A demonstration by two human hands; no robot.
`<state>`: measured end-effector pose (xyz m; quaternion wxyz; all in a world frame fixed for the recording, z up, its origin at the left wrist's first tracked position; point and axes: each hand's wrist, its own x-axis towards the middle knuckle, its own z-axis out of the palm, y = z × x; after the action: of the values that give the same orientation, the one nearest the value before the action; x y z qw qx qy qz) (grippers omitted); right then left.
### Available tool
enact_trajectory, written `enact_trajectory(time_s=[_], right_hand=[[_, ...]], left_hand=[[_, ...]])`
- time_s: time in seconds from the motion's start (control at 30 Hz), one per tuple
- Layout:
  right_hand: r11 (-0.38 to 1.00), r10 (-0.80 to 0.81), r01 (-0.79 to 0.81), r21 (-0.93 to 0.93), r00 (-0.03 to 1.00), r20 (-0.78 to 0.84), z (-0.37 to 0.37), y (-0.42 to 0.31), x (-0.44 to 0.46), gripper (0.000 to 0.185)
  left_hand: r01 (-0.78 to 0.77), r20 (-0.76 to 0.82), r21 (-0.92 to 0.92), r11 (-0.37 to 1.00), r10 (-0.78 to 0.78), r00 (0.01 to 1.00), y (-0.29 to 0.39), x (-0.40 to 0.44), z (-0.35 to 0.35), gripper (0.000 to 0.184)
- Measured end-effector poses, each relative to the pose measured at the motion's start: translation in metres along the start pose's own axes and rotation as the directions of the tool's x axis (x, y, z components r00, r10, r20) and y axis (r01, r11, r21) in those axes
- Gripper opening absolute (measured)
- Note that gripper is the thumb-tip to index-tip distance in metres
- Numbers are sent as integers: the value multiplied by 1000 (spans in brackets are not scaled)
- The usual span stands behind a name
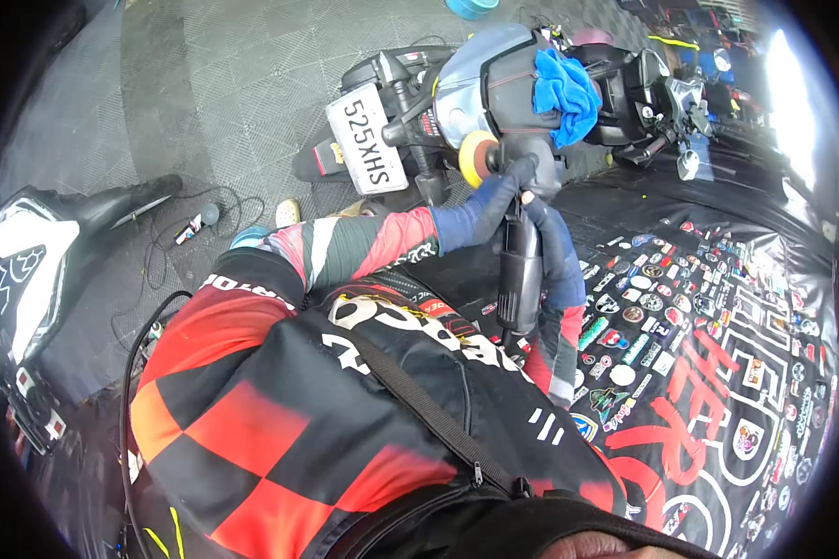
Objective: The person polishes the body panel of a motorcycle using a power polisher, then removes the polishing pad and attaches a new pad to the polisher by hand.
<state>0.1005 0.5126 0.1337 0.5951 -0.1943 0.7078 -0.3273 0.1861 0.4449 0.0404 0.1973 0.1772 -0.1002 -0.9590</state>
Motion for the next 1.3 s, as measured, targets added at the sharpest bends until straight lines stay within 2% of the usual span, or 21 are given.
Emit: enact_trajectory(time_s=[0.07,0.13,0.2,0.23,0.3,0.4,0.47,0.53,0.63,0.73,0.77,0.8,0.87,0.9,0.97,1.0,1.03,1.13,1.17,1.2,1.3], right_hand=[[996,-72,71,-49,997,-33,11,-19,13,50],[996,-66,59,-66,993,-99,18,-40,35,49],[982,-16,-13,-188,988,-152,28,-71,42,62],[983,-14,-15,-186,988,-154,16,-69,59,62],[900,-123,120,-419,992,19,-8,-63,94,62],[911,-223,215,-351,975,19,14,-51,46,50],[928,-86,107,-358,993,76,19,-43,32,55],[872,-209,252,-420,967,147,30,-51,25,61],[918,-120,101,-383,992,-25,52,-80,16,56],[840,-134,100,-533,991,-24,52,-86,11,63],[820,-282,251,-515,959,20,22,-42,40,58],[829,-284,245,-503,959,-2,19,-37,31,58],[943,-290,288,-167,957,14,20,-21,5,53],[988,-116,118,-98,993,26,9,-16,-5,51],[998,-55,54,27,999,5,-21,17,-6,50],[989,7,-4,148,1000,-18,-23,24,-7,50],[978,-16,36,206,995,-94,-22,34,-6,51],[977,-15,34,211,996,-87,-23,39,-4,48],[981,-37,54,187,995,-92,-19,40,-3,47],[983,-58,74,167,993,-98,-7,33,-3,48],[973,-218,221,67,974,-58,3,33,1,51]], left_hand=[[-34,-52,9,999,34,998,14,14,1,64],[-166,-140,7,986,165,976,37,30,-2,63],[-26,-73,-58,998,22,997,74,13,6,65],[-111,-44,-106,988,107,993,76,32,-4,66],[-204,-21,-158,966,203,979,72,40,-9,68],[-397,-95,-136,908,387,917,44,2,6,61],[-536,-259,-242,809,479,839,20,-10,12,58],[-508,-227,-354,785,455,861,17,-10,4,58],[-404,-39,-253,879,408,912,45,-2,2,70],[-338,43,-300,892,367,929,44,-2,-5,77],[-373,37,-239,896,393,919,35,-3,-6,78],[-352,48,-231,907,373,927,21,-3,-5,78],[-281,-104,-195,940,265,959,-10,1,-2,78],[-248,-31,-88,965,246,969,-20,6,-3,74],[27,54,75,997,-31,998,-22,9,-1,66],[169,46,148,975,-177,983,-24,14,2,64],[207,-50,159,965,-202,978,-29,18,9,63],[189,-49,177,966,-184,982,-32,23,1,62],[166,-33,74,983,-164,986,-33,19,-5,62],[17,-29,44,999,-16,999,-30,10,-10,64],[-113,35,-117,987,118,992,-23,-22,-19,63]])
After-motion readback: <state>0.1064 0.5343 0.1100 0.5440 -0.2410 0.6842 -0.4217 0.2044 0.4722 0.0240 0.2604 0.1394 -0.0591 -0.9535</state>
